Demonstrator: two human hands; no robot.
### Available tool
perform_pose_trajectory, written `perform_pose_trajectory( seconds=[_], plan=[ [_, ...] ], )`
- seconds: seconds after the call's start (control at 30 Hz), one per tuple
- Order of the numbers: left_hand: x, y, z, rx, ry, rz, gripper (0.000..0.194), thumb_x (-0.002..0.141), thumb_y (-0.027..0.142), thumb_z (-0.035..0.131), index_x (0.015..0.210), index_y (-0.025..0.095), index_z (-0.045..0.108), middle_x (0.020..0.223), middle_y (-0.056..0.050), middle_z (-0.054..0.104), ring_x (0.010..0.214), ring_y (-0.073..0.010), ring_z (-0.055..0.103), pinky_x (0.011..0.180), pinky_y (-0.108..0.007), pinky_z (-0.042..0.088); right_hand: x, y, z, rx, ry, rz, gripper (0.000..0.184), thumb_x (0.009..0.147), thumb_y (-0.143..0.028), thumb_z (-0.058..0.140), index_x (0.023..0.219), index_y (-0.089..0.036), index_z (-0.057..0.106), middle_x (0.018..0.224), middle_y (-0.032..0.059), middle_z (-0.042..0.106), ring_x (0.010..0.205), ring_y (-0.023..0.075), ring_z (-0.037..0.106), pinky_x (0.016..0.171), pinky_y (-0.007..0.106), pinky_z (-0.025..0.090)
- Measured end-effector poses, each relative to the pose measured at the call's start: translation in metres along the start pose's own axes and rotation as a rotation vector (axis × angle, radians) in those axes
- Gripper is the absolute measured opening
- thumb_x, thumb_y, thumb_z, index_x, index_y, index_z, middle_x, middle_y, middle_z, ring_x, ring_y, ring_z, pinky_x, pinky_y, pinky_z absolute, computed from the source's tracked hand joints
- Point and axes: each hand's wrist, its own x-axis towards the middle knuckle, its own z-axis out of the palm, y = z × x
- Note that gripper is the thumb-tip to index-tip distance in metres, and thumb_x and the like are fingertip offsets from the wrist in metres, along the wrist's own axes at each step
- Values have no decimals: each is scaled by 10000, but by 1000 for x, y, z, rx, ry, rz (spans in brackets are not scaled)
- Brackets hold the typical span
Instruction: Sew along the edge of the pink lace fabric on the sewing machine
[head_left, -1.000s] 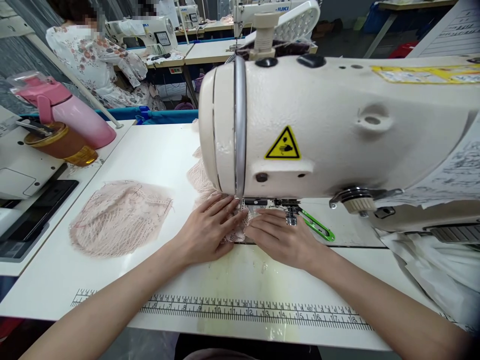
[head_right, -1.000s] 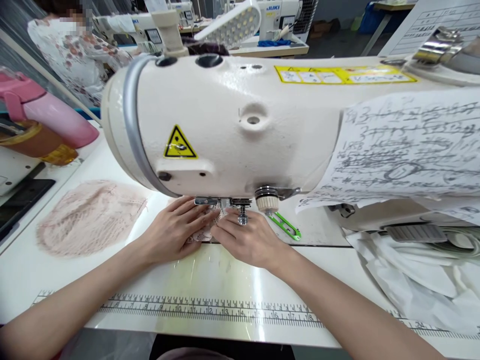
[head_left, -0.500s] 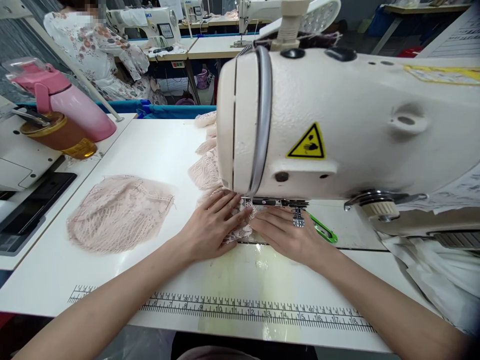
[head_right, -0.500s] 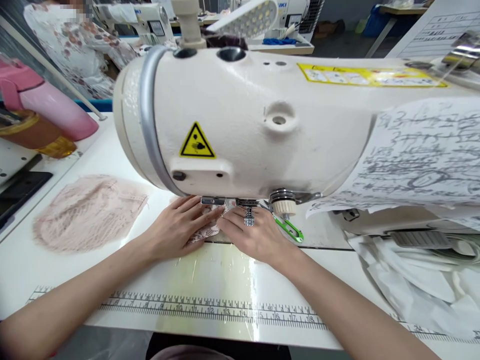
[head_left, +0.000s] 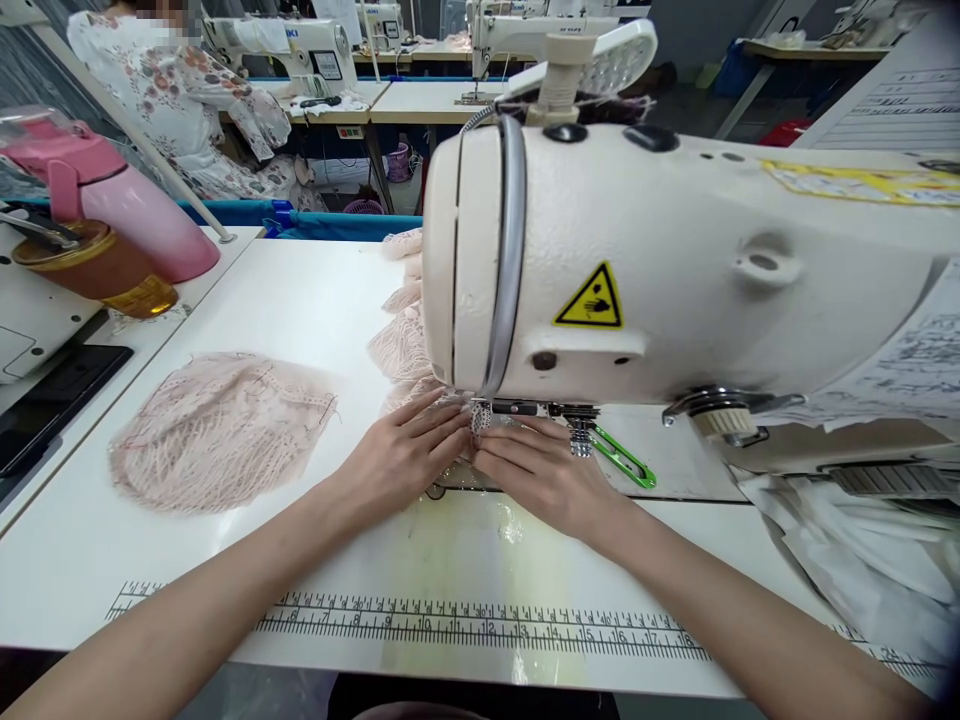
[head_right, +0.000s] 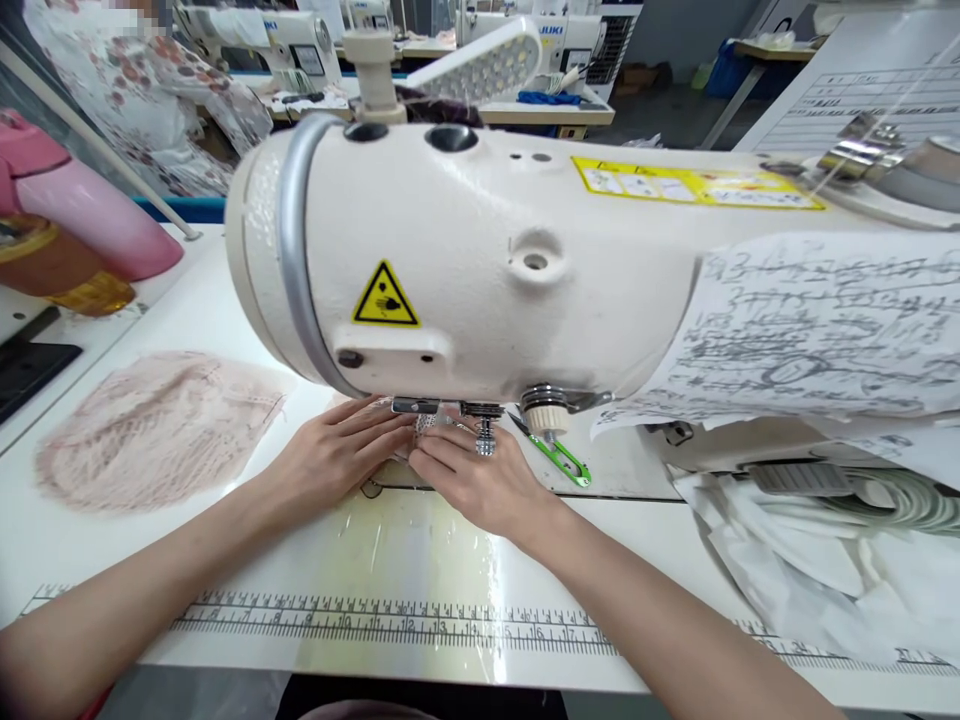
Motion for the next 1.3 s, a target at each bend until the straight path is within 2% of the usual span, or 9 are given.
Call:
perform_pose_trajectory(
  seconds=[0.23,0.4,0.6,0.8,0.97,1.2,1.3],
  plan=[
    [0,-1,1,38,-10,-5,302,991,118,381,1133,73,643,1213,-103,674,1170,-210,623,1060,-387,495,4,-1,-1,-25,16,25,245,918,-35,488,1024,-188,647,1050,25,717,1030,129,616,913,280,454],
    [-1,-1,1,36,-59,-27,287,978,121,423,1183,73,618,1248,-115,653,1197,-219,604,1060,-389,495,4,0,-1,-72,23,38,244,906,-19,492,1010,-185,637,1068,3,715,1031,127,612,901,278,453],
    [-1,1,3,39,-85,-61,297,963,112,455,1222,86,599,1254,-109,652,1227,-227,581,1082,-395,467,3,5,-2,-79,7,27,241,903,-25,491,1017,-175,642,1087,16,713,1033,141,629,919,297,476],
    [-1,5,4,93,-86,-70,318,968,119,450,1251,66,582,1276,-118,636,1203,-236,598,1062,-397,479,3,10,0,-117,-30,71,256,914,-65,497,1036,-218,663,1095,7,712,995,131,635,818,265,490],
    [-1,6,5,123,-101,-70,332,970,132,443,1268,85,582,1291,-111,626,1211,-247,591,1045,-416,490,-1,10,2,-186,14,124,293,905,-94,524,1098,-262,667,1128,-14,709,857,126,648,712,267,473],
    [1,8,8,131,-77,-67,344,958,118,441,1270,93,585,1252,-117,651,1188,-250,607,1047,-428,479,-14,19,15,-155,72,157,323,924,-193,534,1205,-316,633,1156,11,700,886,189,642,820,355,484],
    [1,8,8,127,-64,-66,351,946,103,447,1266,76,590,1244,-138,652,1176,-269,614,1036,-439,483,-13,19,19,-100,81,245,279,949,-266,513,1193,-308,642,1078,25,713,845,192,638,803,362,493]
  ],
)
